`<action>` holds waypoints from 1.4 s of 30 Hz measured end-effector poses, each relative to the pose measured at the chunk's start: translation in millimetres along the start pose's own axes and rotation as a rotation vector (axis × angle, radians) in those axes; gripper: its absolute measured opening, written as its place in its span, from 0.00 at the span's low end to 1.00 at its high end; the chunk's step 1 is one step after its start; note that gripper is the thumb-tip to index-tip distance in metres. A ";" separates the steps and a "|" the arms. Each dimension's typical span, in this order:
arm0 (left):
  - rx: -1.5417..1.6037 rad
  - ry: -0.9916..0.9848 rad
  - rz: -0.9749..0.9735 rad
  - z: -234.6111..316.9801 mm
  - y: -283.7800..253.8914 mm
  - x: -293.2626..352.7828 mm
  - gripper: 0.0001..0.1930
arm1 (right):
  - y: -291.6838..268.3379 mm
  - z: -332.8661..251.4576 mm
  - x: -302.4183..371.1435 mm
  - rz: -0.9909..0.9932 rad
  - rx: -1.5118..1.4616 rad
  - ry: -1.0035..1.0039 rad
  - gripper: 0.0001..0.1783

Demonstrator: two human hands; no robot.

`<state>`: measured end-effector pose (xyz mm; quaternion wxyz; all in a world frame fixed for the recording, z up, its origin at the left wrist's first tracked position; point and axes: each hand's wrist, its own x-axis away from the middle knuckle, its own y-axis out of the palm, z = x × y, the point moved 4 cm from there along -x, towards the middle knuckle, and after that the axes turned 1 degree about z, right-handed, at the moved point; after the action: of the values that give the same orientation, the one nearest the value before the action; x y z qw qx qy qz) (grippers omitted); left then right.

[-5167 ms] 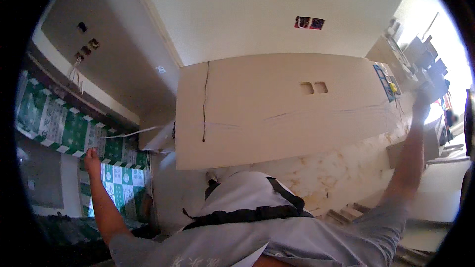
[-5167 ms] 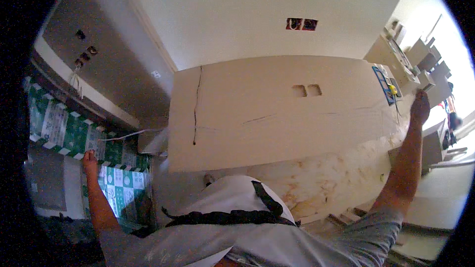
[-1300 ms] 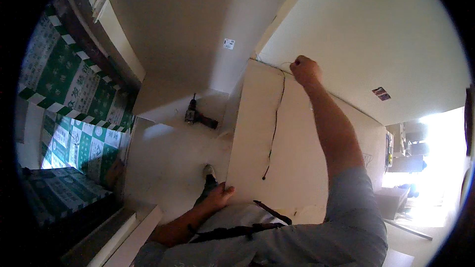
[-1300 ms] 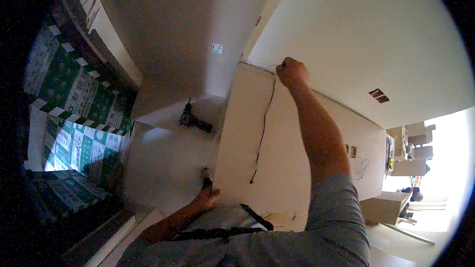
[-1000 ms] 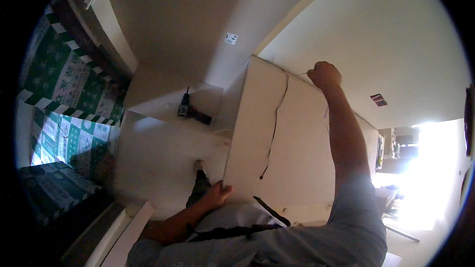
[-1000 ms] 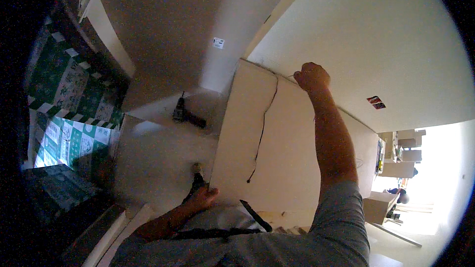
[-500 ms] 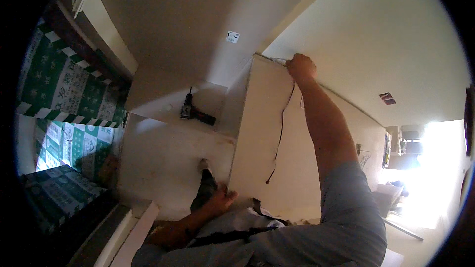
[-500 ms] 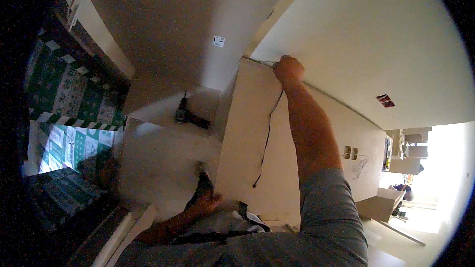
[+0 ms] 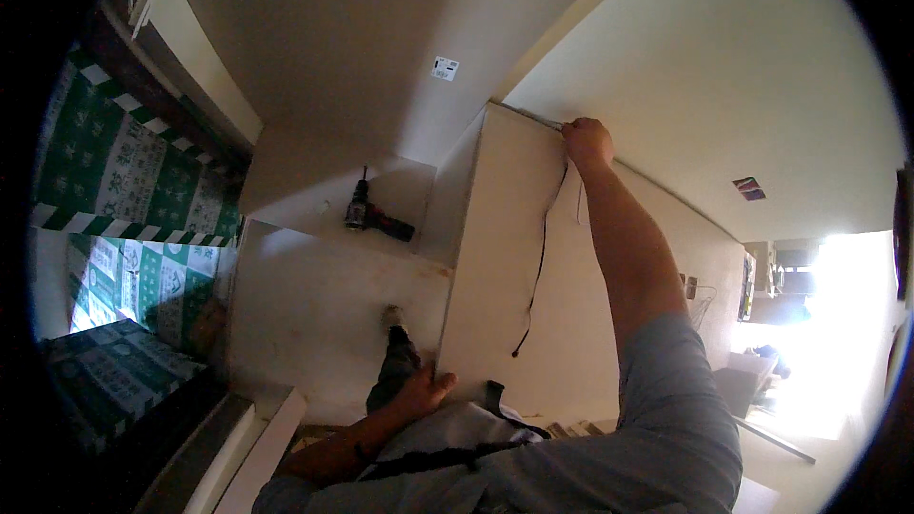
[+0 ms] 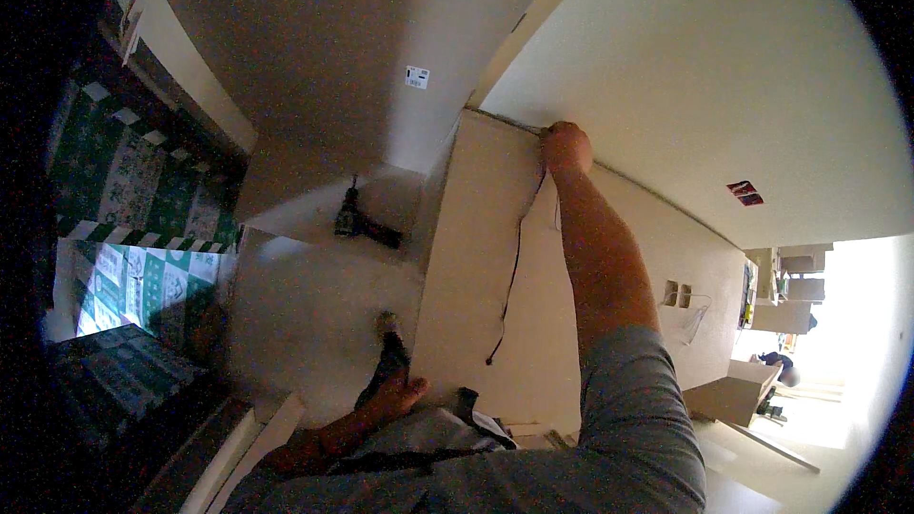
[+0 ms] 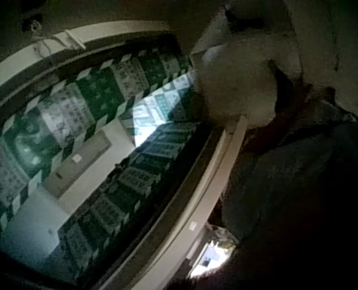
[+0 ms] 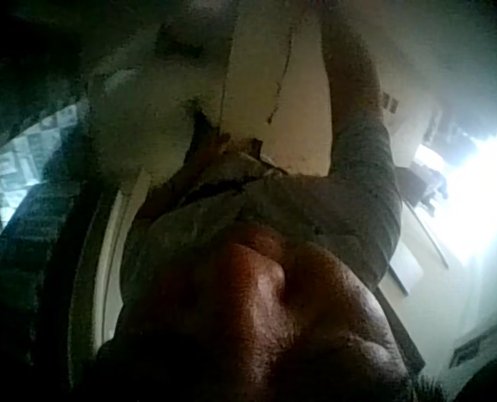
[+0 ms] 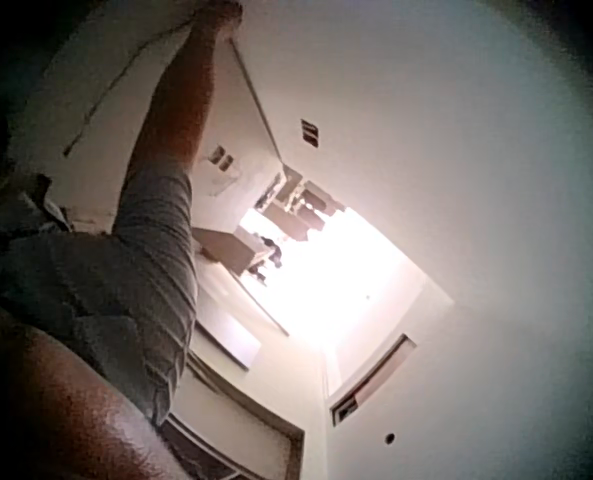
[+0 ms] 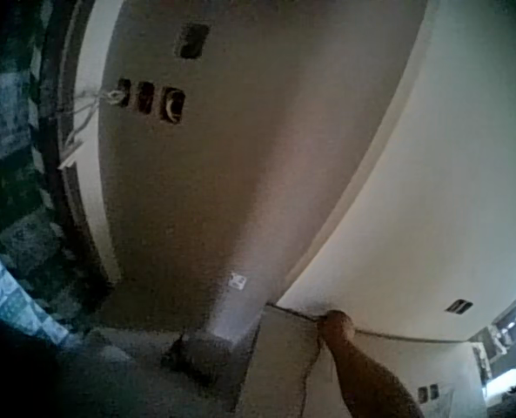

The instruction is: The person marks a wooden board with a pencil, aligns a white LED strip, and prepares electrical components including an LED driver and screws for installation into a cabinet.

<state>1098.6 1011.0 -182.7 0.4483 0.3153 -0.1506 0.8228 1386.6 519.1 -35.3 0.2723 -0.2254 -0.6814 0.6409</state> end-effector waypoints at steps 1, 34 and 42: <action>-0.038 0.022 0.030 2.9 -1.0 -1.6 0.31 | 0.5 -6.1 -0.5 -0.003 0.016 -0.005 0.22; -0.013 -0.038 -0.001 24.3 -0.8 11.6 0.29 | 31.0 146.6 183.4 0.268 -0.106 -0.207 0.16; 0.358 0.011 0.249 67.2 3.7 37.0 0.29 | 24.8 147.2 123.6 0.224 -0.191 -0.322 0.11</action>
<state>1106.5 997.1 -107.6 0.2808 0.3644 -0.0372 0.8871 1195.7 491.6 -54.3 0.0644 -0.2193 -0.7444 0.6274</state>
